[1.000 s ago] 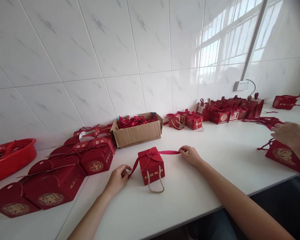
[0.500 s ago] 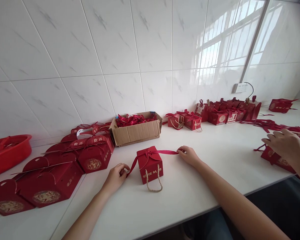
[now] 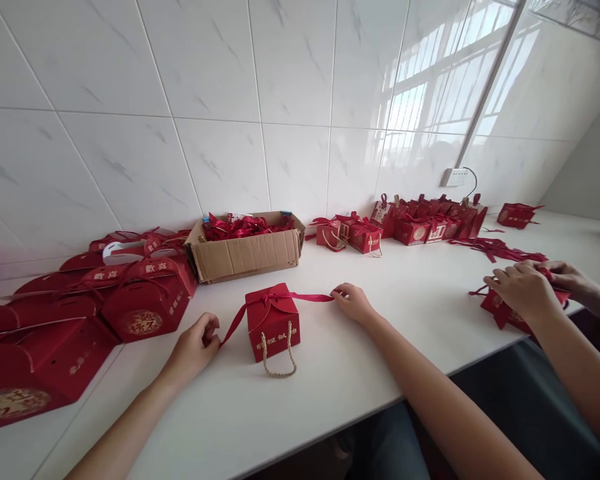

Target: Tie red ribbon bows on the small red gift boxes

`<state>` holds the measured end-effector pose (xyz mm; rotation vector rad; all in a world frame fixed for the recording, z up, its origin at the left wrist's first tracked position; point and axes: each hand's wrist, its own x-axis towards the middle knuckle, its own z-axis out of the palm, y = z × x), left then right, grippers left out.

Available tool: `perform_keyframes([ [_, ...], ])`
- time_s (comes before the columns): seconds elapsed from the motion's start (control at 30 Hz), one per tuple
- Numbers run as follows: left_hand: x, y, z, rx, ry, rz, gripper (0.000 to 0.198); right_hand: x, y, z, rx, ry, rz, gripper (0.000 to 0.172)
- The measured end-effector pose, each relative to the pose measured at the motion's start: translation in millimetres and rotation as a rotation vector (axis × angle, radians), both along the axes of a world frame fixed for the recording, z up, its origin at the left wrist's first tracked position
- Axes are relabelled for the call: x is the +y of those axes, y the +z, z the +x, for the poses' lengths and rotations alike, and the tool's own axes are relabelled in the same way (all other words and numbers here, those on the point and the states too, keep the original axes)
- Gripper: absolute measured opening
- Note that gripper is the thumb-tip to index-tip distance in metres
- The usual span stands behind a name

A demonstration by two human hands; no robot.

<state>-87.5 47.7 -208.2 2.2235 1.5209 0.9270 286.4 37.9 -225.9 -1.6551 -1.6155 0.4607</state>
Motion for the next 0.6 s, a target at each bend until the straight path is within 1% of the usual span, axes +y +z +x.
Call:
perform_keyframes([
  [0.13, 1.4, 0.3, -1.4, -0.023, 0.018, -0.009, 0.019, -1.3, 2.8, -2.4, -0.009, 0.005, 0.008, 0.021],
  [0.27, 6.7, -0.9, -4.1, -0.006, -0.023, -0.045, 0.029, 1.1, 2.4, -3.5, -0.022, 0.002, 0.019, 0.019],
  [0.37, 9.4, -1.1, -3.7, -0.006, -0.028, -0.063, 0.037, 2.0, 1.3, -3.1, -0.018, -0.003, 0.016, 0.021],
  [0.6, 6.5, 1.3, -0.2, 0.013, -0.043, -0.079, 0.036, -0.1, 1.8, -0.9, 0.012, 0.013, 0.001, 0.022],
])
